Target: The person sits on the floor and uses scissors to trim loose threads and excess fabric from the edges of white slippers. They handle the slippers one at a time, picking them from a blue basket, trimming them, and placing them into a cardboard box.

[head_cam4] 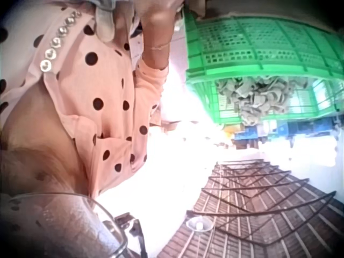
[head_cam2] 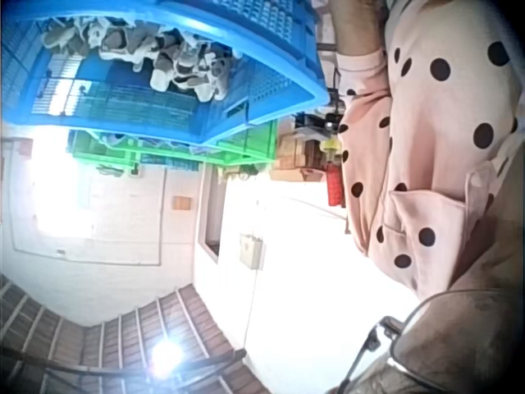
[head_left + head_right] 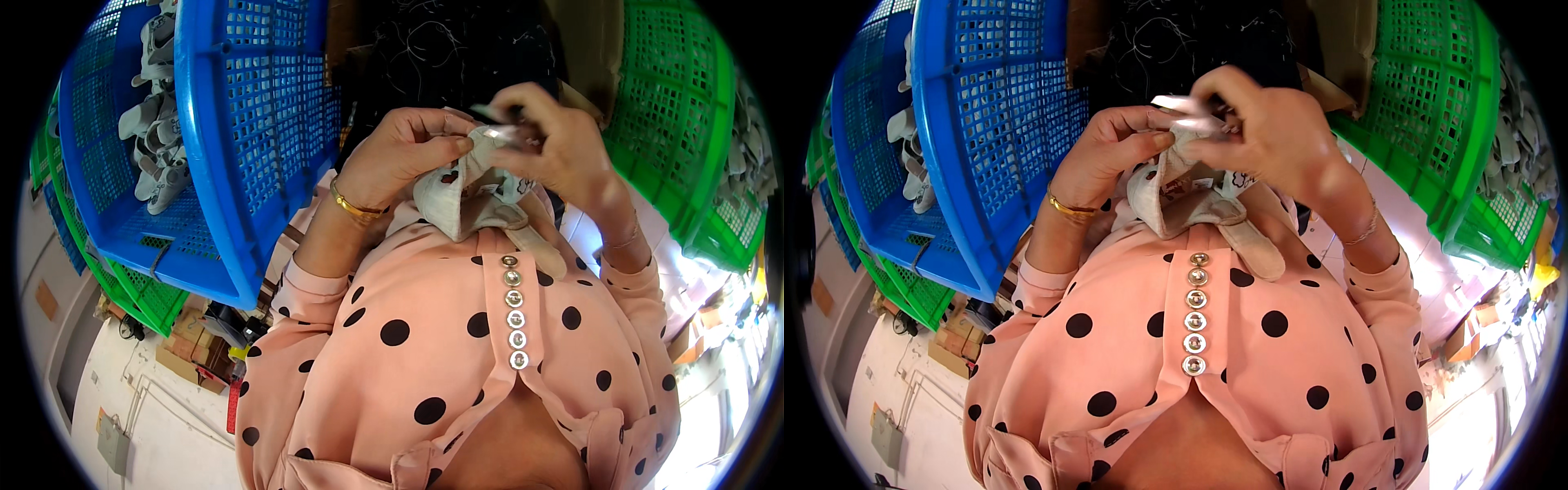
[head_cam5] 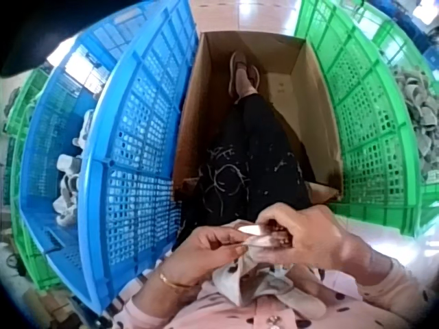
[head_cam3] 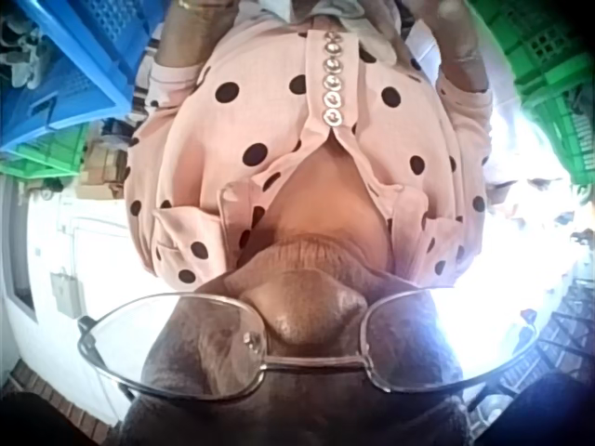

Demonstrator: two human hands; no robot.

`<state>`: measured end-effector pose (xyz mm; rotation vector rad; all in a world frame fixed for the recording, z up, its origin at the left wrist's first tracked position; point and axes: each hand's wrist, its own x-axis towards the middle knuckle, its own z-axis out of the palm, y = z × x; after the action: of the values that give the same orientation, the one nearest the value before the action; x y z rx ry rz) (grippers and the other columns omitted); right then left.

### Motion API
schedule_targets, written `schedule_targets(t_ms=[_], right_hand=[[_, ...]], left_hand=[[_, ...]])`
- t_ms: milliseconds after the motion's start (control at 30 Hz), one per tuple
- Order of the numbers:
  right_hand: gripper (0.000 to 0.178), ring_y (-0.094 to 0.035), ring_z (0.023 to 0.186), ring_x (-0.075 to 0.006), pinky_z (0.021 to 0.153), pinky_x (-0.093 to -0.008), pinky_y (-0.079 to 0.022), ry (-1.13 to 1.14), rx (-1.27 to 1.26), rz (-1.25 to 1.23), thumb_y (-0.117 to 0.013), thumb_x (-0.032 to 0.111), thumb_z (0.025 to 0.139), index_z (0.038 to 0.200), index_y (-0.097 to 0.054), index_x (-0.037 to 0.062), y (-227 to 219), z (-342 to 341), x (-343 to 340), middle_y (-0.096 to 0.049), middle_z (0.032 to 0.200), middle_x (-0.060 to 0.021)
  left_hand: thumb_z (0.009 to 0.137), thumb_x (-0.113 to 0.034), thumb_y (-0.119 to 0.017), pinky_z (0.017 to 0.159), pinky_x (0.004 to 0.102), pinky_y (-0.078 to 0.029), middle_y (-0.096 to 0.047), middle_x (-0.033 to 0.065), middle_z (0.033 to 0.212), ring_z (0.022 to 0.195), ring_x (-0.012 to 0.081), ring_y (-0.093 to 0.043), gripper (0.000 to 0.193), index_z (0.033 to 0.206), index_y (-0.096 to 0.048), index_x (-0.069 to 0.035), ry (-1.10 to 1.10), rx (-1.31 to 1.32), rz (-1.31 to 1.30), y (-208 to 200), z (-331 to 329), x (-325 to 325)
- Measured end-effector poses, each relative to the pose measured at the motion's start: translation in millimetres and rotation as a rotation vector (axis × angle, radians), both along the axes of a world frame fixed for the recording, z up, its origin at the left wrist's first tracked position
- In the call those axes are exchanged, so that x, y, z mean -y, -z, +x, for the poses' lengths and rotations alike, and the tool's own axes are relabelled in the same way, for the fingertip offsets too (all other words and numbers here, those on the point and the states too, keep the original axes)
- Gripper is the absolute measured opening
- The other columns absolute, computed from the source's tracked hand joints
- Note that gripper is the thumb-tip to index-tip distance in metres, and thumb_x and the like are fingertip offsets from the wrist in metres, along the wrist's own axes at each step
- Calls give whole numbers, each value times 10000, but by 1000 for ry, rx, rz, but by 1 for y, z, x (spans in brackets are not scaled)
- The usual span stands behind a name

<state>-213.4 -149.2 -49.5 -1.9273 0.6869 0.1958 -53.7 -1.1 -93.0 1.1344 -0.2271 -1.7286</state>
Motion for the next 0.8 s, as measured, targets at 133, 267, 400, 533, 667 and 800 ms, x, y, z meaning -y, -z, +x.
schedule_targets(t_ms=[133,267,400,533,667,800], right_hand=[[318,-650,687,-287,606,-351,-490,-242,176,-427,-685,89,770,1065,-570,65,31,1,4,-634,762,-124],[218,-659,717,-320,611,-415,-506,179,-42,-689,-617,192,853,1034,-561,85,48,-10,41,-673,789,-137],[261,-658,699,-303,633,-375,-514,39,157,-266,-647,284,846,999,-599,79,11,-2,3,-670,771,-119],[199,-593,737,-369,654,-398,-483,-80,-19,-579,-630,227,858,955,-570,65,25,-9,7,-610,799,-175],[195,-643,686,-342,588,-438,-493,265,62,-572,-620,250,859,926,-573,72,11,-9,11,-648,730,-148],[177,-637,677,-341,586,-411,-495,-113,87,-500,-643,218,836,920,-569,80,-10,-18,-23,-648,749,-141]], left_hand=[[841,-58,-631,723,214,-538,-705,86,944,788,95,-660,252,1070,-676,39,16,-8,-65,10,3,-4],[842,-53,-625,694,212,-540,-701,87,901,758,97,-662,225,1041,-679,38,-30,28,-32,2,2,-4],[844,-70,-643,678,216,-542,-699,92,871,736,99,-660,187,992,-684,37,-50,-36,-12,3,-2,-4],[829,-76,-652,666,225,-527,-687,73,886,722,100,-636,227,1023,-683,38,-1,-12,-40,-6,-2,-6],[822,-86,-668,642,205,-511,-682,49,836,707,76,-625,209,997,-691,27,-17,83,-16,-15,-6,-10],[823,-104,-681,582,185,-475,-674,29,774,648,43,-593,184,956,-701,21,39,213,-99,-27,-9,-9]])
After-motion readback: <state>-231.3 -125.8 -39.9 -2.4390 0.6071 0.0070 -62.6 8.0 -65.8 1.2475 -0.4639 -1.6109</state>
